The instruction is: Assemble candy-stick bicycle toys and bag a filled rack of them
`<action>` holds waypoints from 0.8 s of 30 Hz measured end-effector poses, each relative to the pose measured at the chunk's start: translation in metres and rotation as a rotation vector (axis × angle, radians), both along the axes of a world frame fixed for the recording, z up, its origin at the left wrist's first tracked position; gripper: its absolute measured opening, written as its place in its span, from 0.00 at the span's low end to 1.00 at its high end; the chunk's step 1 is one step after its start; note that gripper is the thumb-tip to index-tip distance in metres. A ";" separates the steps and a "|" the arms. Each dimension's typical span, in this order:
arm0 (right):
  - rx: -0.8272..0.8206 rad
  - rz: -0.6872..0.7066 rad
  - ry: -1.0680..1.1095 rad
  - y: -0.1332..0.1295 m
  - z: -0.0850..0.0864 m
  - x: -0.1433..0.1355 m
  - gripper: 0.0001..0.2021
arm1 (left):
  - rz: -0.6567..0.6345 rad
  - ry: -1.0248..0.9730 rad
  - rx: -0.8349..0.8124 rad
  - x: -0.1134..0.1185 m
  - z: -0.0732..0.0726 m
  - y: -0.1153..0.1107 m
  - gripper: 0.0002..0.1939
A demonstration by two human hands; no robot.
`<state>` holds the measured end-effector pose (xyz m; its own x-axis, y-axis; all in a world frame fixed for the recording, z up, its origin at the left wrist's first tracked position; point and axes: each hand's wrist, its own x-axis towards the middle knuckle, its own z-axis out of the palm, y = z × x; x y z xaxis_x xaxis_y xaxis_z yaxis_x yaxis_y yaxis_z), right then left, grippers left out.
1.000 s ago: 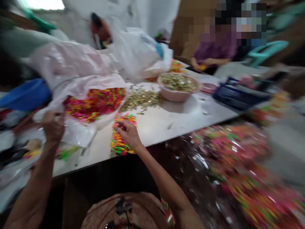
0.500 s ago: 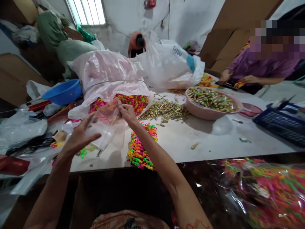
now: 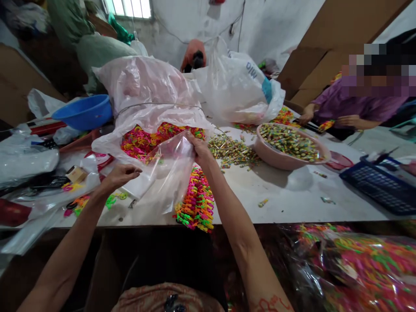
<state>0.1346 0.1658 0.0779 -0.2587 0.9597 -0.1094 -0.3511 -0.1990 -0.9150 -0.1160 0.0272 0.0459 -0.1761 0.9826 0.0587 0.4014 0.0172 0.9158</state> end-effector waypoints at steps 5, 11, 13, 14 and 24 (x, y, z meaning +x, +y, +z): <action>-0.034 -0.004 -0.034 0.002 -0.005 0.008 0.12 | 0.073 -0.644 0.032 0.009 -0.005 -0.001 0.14; -0.015 -0.131 -0.316 0.002 -0.019 0.010 0.15 | 0.229 -0.905 0.137 0.024 0.003 0.006 0.20; 0.230 -0.233 -0.494 -0.005 -0.014 0.005 0.16 | 0.293 -0.921 0.228 0.029 0.010 0.010 0.21; 0.390 -0.297 -0.579 -0.012 -0.009 0.001 0.16 | 0.330 -0.924 0.288 0.032 0.014 0.012 0.22; 0.790 0.116 -0.563 -0.119 0.020 -0.073 0.15 | 0.353 -0.827 0.552 0.073 0.035 0.001 0.27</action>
<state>0.0615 0.0471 0.0979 -0.4633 0.7815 0.4179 0.1611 0.5380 -0.8274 -0.0432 0.0285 0.0808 -0.6363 0.7413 0.2136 -0.2979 -0.4915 0.8184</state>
